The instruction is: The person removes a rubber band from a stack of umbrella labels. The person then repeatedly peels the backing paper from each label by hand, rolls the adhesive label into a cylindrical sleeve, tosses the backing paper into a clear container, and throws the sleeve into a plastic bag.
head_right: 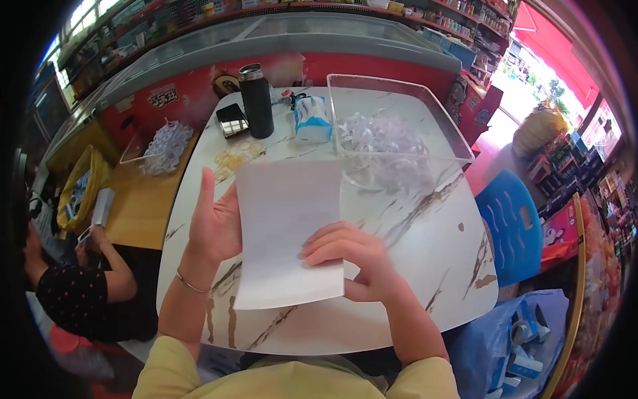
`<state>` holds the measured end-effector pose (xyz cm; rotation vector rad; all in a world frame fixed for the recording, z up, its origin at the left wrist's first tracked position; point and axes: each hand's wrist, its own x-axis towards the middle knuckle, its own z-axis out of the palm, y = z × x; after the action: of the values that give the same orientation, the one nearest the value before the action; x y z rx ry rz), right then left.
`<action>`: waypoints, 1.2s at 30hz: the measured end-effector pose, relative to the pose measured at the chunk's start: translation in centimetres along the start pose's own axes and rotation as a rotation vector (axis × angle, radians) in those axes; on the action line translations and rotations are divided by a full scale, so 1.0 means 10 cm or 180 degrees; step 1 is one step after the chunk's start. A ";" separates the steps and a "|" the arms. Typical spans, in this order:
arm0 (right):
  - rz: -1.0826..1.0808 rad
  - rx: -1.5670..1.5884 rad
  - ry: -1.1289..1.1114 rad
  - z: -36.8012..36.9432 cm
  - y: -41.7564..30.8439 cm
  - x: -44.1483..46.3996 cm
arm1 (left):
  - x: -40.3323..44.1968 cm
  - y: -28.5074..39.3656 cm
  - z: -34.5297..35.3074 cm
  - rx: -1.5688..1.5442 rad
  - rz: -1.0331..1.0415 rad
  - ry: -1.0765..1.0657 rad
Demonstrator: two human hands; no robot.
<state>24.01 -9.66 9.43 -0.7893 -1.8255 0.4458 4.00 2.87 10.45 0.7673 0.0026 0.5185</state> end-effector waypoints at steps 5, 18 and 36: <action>-0.0209 -0.0450 0.0473 0.00 0.08 -0.07 | -0.04 -0.05 -0.03 0.1670 -0.0191 -0.0420; -0.0042 -0.0781 0.0536 0.07 0.04 -0.18 | 0.04 -0.07 -0.05 0.3755 -0.0001 -0.0060; 0.2272 0.0624 0.1281 0.12 0.02 -0.15 | 0.05 -0.10 0.02 0.5360 0.1294 -0.0435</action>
<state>23.29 -10.46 7.83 -1.2821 -1.0730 0.8362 4.91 2.38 10.03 2.4827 0.1789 0.8080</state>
